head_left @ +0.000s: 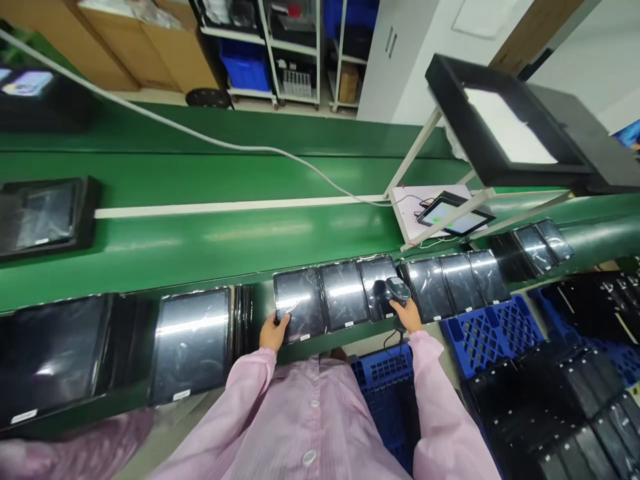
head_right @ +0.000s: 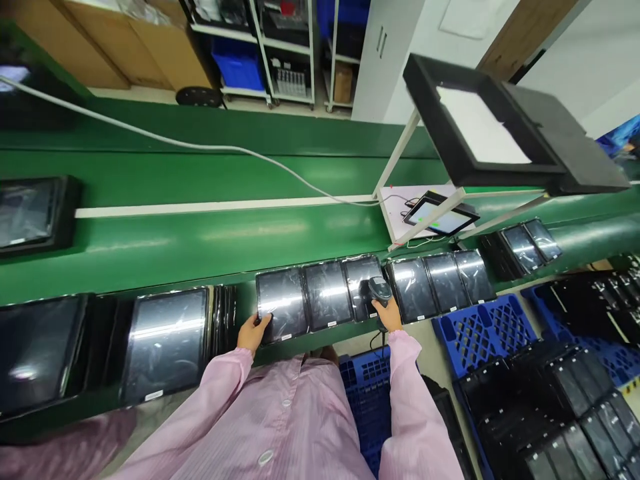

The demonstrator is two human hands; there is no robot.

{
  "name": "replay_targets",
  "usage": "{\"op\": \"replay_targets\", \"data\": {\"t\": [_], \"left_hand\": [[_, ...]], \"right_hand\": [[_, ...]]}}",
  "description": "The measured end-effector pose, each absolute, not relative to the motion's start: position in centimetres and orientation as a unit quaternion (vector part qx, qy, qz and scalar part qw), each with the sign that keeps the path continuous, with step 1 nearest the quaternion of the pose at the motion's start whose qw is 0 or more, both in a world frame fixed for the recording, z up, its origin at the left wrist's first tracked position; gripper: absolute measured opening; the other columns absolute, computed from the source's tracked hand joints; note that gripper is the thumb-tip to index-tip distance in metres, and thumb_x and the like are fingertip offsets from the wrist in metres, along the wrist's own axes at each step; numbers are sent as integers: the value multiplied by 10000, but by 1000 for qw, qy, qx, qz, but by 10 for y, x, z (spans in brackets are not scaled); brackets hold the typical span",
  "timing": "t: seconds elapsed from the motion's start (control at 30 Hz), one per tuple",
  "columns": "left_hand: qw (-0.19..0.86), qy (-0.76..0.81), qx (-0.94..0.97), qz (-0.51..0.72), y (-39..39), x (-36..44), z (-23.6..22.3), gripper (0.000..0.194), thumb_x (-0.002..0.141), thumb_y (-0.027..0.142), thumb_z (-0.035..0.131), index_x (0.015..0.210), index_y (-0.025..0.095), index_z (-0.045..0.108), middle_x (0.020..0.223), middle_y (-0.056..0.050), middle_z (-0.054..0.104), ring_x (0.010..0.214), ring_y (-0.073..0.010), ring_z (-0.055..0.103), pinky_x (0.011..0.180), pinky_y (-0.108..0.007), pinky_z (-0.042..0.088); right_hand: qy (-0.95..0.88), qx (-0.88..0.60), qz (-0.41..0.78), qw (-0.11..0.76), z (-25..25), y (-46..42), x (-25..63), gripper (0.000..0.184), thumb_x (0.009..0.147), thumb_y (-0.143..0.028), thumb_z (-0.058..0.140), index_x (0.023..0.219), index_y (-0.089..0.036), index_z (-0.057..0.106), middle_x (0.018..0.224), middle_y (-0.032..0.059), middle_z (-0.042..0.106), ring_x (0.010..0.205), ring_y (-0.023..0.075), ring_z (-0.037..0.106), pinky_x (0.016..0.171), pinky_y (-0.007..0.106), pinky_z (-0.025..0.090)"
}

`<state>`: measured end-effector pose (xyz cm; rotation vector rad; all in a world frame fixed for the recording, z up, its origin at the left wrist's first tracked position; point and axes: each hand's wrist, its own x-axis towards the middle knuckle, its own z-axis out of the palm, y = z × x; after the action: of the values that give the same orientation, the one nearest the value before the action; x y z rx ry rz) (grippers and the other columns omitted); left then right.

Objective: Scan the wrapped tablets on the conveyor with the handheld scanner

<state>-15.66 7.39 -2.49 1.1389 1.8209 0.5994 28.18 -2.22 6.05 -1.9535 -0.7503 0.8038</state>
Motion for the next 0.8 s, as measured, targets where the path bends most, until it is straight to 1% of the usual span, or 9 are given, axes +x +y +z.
{"op": "replay_targets", "data": {"t": [0.07, 0.17, 0.27, 0.4, 0.47, 0.53, 0.6, 0.67, 0.8], "left_hand": [[442, 737, 452, 239, 76, -154, -21, 435, 852, 451, 685, 1162, 151, 744, 1090, -110, 801, 1078, -283, 730, 947, -333, 548], [435, 754, 434, 231, 80, -149, -17, 407, 836, 469, 693, 1082, 152, 757, 1049, -123, 804, 1068, -307, 736, 912, -344, 556], [426, 777, 410, 215, 85, -143, -12, 454, 809, 528, 718, 1044, 140, 751, 1054, -153, 798, 1099, -345, 728, 917, -374, 554], [432, 791, 383, 200, 91, -137, -4, 668, 776, 635, 744, 1146, 79, 718, 1170, -222, 763, 1180, -386, 693, 986, -416, 537], [448, 784, 378, 204, 95, -137, -1, 728, 802, 693, 704, 1199, 84, 706, 1230, -216, 747, 1197, -365, 691, 1019, -404, 531], [459, 779, 371, 210, 100, -140, 0, 750, 850, 735, 630, 1251, 104, 695, 1310, -206, 720, 1257, -341, 667, 1062, -386, 515], [459, 786, 357, 210, 106, -145, -1, 802, 888, 749, 567, 1335, 89, 654, 1430, -228, 643, 1370, -343, 591, 1128, -394, 473], [457, 795, 343, 202, 110, -151, -4, 870, 903, 746, 548, 1418, 46, 588, 1523, -257, 550, 1450, -348, 511, 1181, -400, 425], [460, 798, 340, 188, 114, -158, -14, 913, 915, 737, 536, 1483, 23, 530, 1577, -245, 489, 1495, -318, 456, 1218, -349, 371]], "right_hand": [[-300, -770, 349, 442, 54, -11, 298, 501, 623, -492, 817, 1028, -199, 777, 1180, 108, 767, 1210, 359, 643, 1129, 487, 419], [-289, -747, 400, 445, 42, -2, 311, 477, 622, -480, 820, 1016, -212, 804, 1160, 96, 778, 1226, 354, 646, 1148, 495, 409], [-279, -728, 441, 445, 32, 3, 322, 432, 638, -472, 824, 992, -226, 829, 1166, 87, 779, 1267, 353, 628, 1173, 485, 386], [-269, -713, 470, 445, 28, 9, 333, 409, 624, -457, 853, 961, -225, 839, 1162, 76, 780, 1280, 360, 614, 1176, 474, 383], [-262, -709, 480, 446, 28, 12, 336, 415, 619, -460, 858, 959, -221, 839, 1141, 71, 784, 1268, 358, 620, 1158, 464, 403], [-252, -706, 490, 445, 29, 13, 337, 428, 618, -460, 865, 966, -212, 839, 1116, 78, 787, 1237, 360, 637, 1122, 459, 438], [-242, -704, 500, 442, 29, 12, 337, 444, 620, -464, 872, 980, -205, 838, 1098, 86, 789, 1203, 361, 655, 1079, 455, 472], [-233, -703, 505, 442, 28, 10, 335, 450, 618, -473, 876, 984, -213, 835, 1108, 78, 787, 1209, 355, 653, 1062, 442, 484], [-223, -702, 509, 446, 24, 10, 333, 436, 611, -475, 873, 976, -239, 829, 1167, 47, 775, 1273, 330, 620, 1067, 395, 482]]}}
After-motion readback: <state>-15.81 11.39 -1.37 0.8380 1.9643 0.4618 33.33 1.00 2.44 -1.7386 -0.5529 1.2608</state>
